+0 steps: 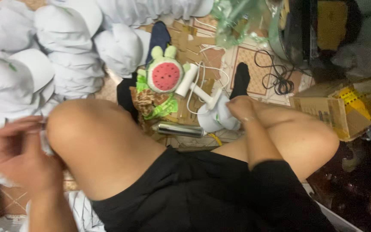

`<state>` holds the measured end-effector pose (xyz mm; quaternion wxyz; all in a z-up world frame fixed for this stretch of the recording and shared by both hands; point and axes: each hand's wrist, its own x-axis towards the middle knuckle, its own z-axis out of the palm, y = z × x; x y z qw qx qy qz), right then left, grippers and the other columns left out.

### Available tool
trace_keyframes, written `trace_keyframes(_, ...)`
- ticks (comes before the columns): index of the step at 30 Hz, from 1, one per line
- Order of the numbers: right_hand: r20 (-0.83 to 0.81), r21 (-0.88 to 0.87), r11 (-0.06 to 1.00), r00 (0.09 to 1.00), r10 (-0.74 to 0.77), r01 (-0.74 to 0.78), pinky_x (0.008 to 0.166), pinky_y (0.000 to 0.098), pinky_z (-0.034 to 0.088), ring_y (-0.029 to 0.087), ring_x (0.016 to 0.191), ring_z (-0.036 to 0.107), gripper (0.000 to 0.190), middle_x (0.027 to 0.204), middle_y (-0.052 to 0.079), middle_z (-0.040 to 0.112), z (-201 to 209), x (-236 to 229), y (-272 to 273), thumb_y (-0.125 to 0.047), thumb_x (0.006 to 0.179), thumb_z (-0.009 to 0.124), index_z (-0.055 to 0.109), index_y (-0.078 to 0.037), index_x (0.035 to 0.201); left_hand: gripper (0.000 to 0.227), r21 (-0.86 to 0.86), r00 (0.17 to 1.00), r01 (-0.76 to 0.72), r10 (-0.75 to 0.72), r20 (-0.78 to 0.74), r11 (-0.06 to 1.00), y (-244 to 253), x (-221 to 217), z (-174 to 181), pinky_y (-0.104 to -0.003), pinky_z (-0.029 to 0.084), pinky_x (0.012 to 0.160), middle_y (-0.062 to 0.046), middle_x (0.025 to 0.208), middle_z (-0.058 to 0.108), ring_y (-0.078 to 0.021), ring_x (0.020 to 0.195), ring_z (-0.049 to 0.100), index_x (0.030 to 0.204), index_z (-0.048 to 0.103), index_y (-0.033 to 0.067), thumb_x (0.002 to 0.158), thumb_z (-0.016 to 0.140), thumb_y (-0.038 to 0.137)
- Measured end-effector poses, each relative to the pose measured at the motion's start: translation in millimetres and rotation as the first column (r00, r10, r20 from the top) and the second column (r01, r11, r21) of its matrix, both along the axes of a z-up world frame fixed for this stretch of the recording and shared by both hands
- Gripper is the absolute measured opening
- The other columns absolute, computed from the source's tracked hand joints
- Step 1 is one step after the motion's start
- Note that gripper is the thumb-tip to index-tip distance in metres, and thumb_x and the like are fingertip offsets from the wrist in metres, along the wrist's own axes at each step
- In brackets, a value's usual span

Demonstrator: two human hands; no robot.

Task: The person sits on the floor and processes white baseball caps one at a time. They spray each cap with a can, wipe it with a patterned cloth, insert a cardboard piece inside, and use a hairdryer to heat the front logo area. Finished caps are placed into a cardboard box.

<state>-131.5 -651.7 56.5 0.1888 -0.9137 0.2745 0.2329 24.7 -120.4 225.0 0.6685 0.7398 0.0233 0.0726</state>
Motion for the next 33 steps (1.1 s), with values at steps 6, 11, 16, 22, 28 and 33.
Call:
trace_keyframes(6,-0.488,-0.119,0.984,0.855,-0.175,0.133,0.099,0.0442,0.050,0.038,0.116,0.062,0.086,0.124,0.027,0.060,-120.3,-30.7,1.4,-0.057,0.074,0.082,0.058,0.009,0.123,0.017,0.205,0.967,0.244,-0.253,0.017,0.948,-83.7,44.9,98.5,-0.025,0.045,0.105,-0.010,0.119,0.064,-0.0143,0.109,0.059,0.117,0.058,-0.0029,0.109,0.045,-0.010)
trace_keyframes(11,-0.364,-0.263,0.913,0.845,-0.392,0.310,0.107,0.0410,0.045,0.041,0.134,0.047,0.111,0.147,0.032,0.041,-142.3,-49.4,26.4,-0.042,0.072,0.089,0.030,0.013,0.148,0.003,0.214,0.834,0.539,-0.551,-0.002,0.815,-195.2,91.9,56.4,-0.026,0.053,0.091,-0.007,0.102,0.070,-0.0111,0.093,0.066,0.107,0.066,-0.0002,0.104,0.065,0.000)
trace_keyframes(16,-0.271,-0.267,0.814,0.770,-0.578,0.516,0.106,0.0403,0.049,0.038,0.134,0.051,0.084,0.145,0.027,0.048,-131.8,-52.7,36.3,-0.029,0.077,0.083,0.042,0.007,0.141,0.016,0.299,0.776,0.630,-0.576,-0.257,0.716,-268.0,82.5,-7.7,-0.032,0.056,0.074,-0.008,0.092,0.073,-0.0183,0.081,0.071,0.108,0.068,0.0024,0.092,0.069,0.005)
trace_keyframes(22,-0.245,-0.262,0.846,0.816,-0.524,0.464,0.106,0.0430,0.049,0.039,0.135,0.051,0.054,0.141,0.025,0.052,-119.7,-68.1,37.9,-0.024,0.084,0.076,0.057,0.003,0.127,0.025,0.380,0.526,0.842,-0.736,-0.425,0.383,-296.8,66.1,-27.4,-0.043,0.054,0.072,-0.012,0.090,0.074,-0.0309,0.080,0.070,0.111,0.069,0.0090,0.087,0.071,0.016)
trace_keyframes(28,-0.118,-0.307,0.915,0.943,-0.310,0.262,0.107,0.0453,0.048,0.042,0.135,0.049,0.029,0.142,0.025,0.052,-133.8,-77.3,43.7,-0.018,0.090,0.071,0.069,0.000,0.113,0.022,0.430,0.506,0.833,-0.794,-0.338,0.348,-299.0,62.7,-27.3,-0.046,0.053,0.072,-0.012,0.092,0.074,-0.0330,0.082,0.070,0.108,0.069,0.0085,0.089,0.071,0.020)
trace_keyframes(33,-0.163,-0.276,0.951,0.969,-0.187,0.137,0.115,0.0474,0.037,0.043,0.132,0.045,0.082,0.135,0.030,0.050,-127.4,-67.5,27.6,-0.037,0.074,0.086,0.053,0.014,0.129,0.024,0.381,0.584,0.805,-0.718,-0.378,0.454,-278.4,75.5,-16.8,-0.044,0.054,0.072,-0.011,0.088,0.074,-0.0303,0.080,0.071,0.110,0.069,0.0095,0.089,0.070,0.021)
